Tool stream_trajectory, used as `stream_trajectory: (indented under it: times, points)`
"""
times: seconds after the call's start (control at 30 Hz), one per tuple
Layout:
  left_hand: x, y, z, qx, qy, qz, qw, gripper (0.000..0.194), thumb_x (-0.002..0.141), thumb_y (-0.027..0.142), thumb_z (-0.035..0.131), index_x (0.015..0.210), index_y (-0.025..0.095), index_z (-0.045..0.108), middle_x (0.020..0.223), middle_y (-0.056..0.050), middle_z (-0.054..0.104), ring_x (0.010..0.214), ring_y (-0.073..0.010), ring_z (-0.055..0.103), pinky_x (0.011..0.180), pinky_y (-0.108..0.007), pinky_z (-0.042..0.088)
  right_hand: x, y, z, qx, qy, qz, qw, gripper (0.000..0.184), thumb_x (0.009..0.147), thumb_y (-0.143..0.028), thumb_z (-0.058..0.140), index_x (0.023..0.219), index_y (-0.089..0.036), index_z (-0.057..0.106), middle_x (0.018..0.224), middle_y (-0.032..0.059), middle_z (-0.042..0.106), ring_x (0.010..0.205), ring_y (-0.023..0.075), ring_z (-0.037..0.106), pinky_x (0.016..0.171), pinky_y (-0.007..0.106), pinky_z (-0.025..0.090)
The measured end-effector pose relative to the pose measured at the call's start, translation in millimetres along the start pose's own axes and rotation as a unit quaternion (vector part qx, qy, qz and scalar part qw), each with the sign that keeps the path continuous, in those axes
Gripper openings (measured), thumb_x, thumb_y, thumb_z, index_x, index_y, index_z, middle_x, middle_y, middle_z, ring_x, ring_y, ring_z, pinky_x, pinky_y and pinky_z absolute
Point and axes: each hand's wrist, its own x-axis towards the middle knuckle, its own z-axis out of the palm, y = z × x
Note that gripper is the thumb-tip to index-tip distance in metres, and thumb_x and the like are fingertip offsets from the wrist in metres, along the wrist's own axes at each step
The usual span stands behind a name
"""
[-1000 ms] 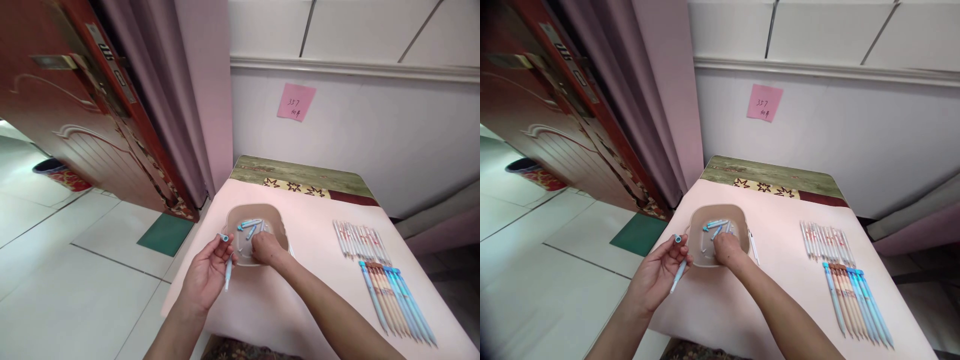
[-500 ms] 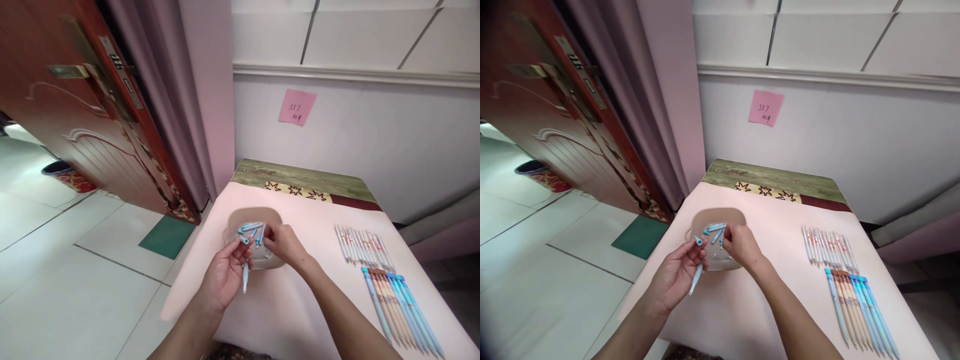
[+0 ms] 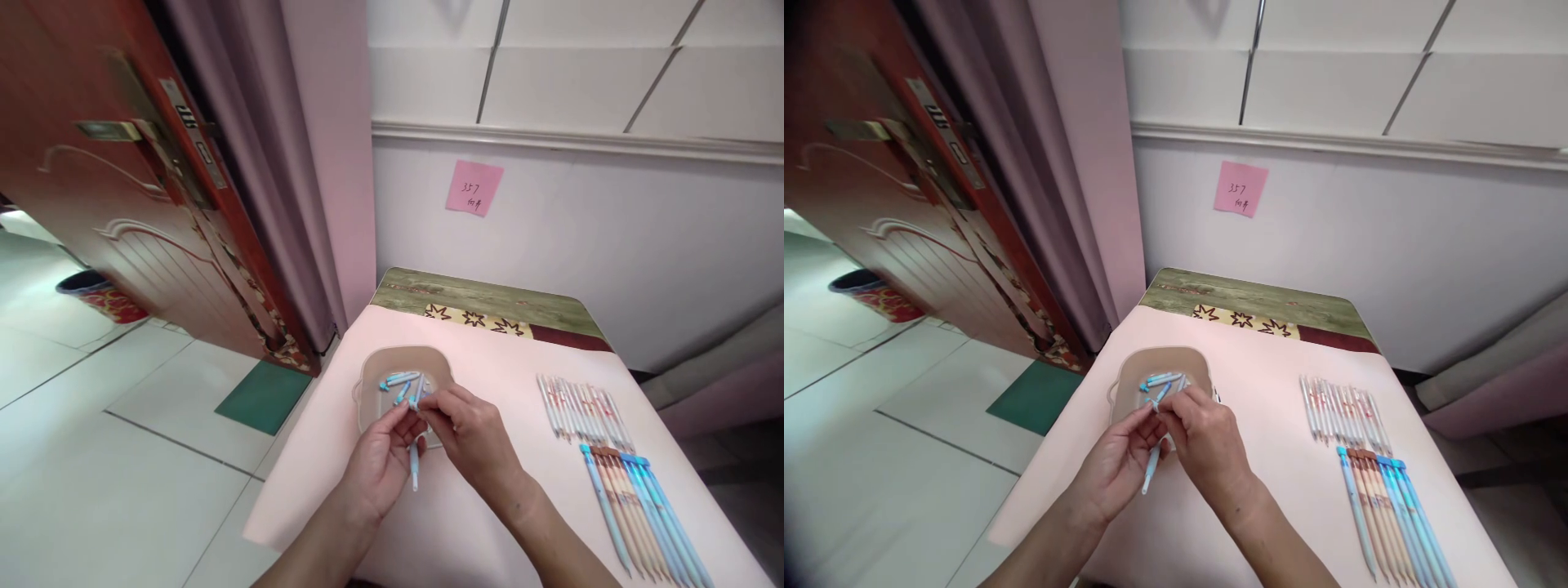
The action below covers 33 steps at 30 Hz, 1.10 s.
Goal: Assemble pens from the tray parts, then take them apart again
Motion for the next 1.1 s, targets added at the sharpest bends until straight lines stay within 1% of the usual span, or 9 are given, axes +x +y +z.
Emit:
stream_trajectory:
  times: [0.1, 0.17, 0.27, 0.37, 0.5, 0.67, 0.9, 1.03, 1.1]
  points:
    - [-3, 1, 0.9, -0.001, 0.017, 0.009, 1.000, 0.012, 0.086, 0.012, 0.057, 0.079, 0.010, 0.066, 0.067, -0.006, 0.070, 0.059, -0.0132, 0.063, 0.054, -0.025, 0.045, -5, 2, -2, -0.018, 0.011, 0.000, 1.000, 0.016, 0.092, -0.021, 0.052, 0.085, -0.022, 0.066, 0.078, 0.0020, 0.066, 0.069, 0.0128, 0.064, 0.065, 0.021, 0.048]
    - [-6, 1, 2.6, -0.010, 0.029, 0.008, 0.999, 0.013, 0.087, 0.013, 0.056, 0.081, 0.010, 0.067, 0.069, -0.006, 0.071, 0.057, -0.0124, 0.062, 0.056, -0.026, 0.046, -7, 1, -6, -0.008, 0.032, 0.006, 0.999, 0.015, 0.092, -0.022, 0.052, 0.087, -0.022, 0.066, 0.078, 0.0026, 0.067, 0.070, 0.0131, 0.064, 0.065, 0.021, 0.049]
    - [-10, -3, 5.3, -0.016, 0.014, -0.037, 0.999, 0.009, 0.085, 0.014, 0.059, 0.084, 0.010, 0.067, 0.069, -0.006, 0.071, 0.057, -0.0123, 0.061, 0.058, -0.026, 0.046, -10, 0, -11, 0.020, 0.056, 0.016, 0.998, 0.010, 0.090, -0.023, 0.056, 0.087, -0.022, 0.066, 0.079, 0.0025, 0.068, 0.069, 0.0136, 0.064, 0.065, 0.022, 0.050]
    - [-13, -9, 6.2, -0.020, -0.010, -0.071, 0.997, 0.007, 0.083, 0.015, 0.062, 0.084, 0.011, 0.067, 0.067, -0.005, 0.070, 0.059, -0.0132, 0.063, 0.057, -0.026, 0.045, -12, -2, -14, 0.035, 0.053, 0.019, 0.998, 0.007, 0.087, -0.022, 0.060, 0.085, -0.022, 0.066, 0.076, 0.0012, 0.067, 0.067, 0.0132, 0.063, 0.062, 0.022, 0.050]
    - [-11, -8, 4.6, -0.021, 0.005, -0.049, 0.999, 0.006, 0.084, 0.014, 0.061, 0.084, 0.011, 0.067, 0.067, -0.005, 0.070, 0.059, -0.0132, 0.063, 0.060, -0.027, 0.045, -15, -3, -15, 0.027, 0.054, 0.012, 0.998, 0.011, 0.090, -0.022, 0.057, 0.088, -0.023, 0.068, 0.079, 0.0021, 0.067, 0.070, 0.0132, 0.064, 0.064, 0.022, 0.050]
    - [-10, -10, 1.1, -0.020, 0.006, -0.050, 0.999, 0.005, 0.082, 0.015, 0.064, 0.084, 0.011, 0.067, 0.069, -0.005, 0.071, 0.061, -0.0139, 0.064, 0.061, -0.027, 0.045, -19, -1, -12, -0.012, 0.061, -0.012, 0.998, 0.016, 0.092, -0.022, 0.052, 0.091, -0.022, 0.068, 0.082, 0.0033, 0.068, 0.072, 0.0123, 0.065, 0.067, 0.020, 0.050]
    - [-8, -14, 1.7, -0.020, 0.009, -0.052, 0.998, 0.008, 0.084, 0.014, 0.060, 0.082, 0.011, 0.067, 0.068, -0.005, 0.070, 0.062, -0.0137, 0.064, 0.060, -0.026, 0.045, -23, 2, -4, -0.080, 0.035, -0.020, 0.996, 0.018, 0.093, -0.022, 0.052, 0.093, -0.024, 0.070, 0.083, 0.0026, 0.067, 0.071, 0.0111, 0.064, 0.068, 0.018, 0.048]
    - [-10, -12, 3.3, -0.021, 0.006, -0.057, 0.998, 0.012, 0.086, 0.014, 0.057, 0.081, 0.011, 0.067, 0.064, -0.004, 0.069, 0.058, -0.0130, 0.063, 0.058, -0.026, 0.045, -21, 3, 1, -0.051, 0.038, -0.022, 0.998, 0.018, 0.092, -0.020, 0.053, 0.092, -0.024, 0.071, 0.085, 0.0027, 0.068, 0.073, 0.0108, 0.064, 0.068, 0.018, 0.048]
    - [-11, -11, 3.5, -0.022, 0.008, -0.058, 0.998, 0.014, 0.087, 0.014, 0.055, 0.081, 0.011, 0.067, 0.063, -0.004, 0.069, 0.054, -0.0122, 0.062, 0.057, -0.026, 0.045, -20, 3, 2, -0.022, 0.044, -0.015, 0.999, 0.016, 0.090, -0.021, 0.057, 0.097, -0.024, 0.071, 0.086, 0.0028, 0.068, 0.072, 0.0107, 0.064, 0.067, 0.018, 0.049]
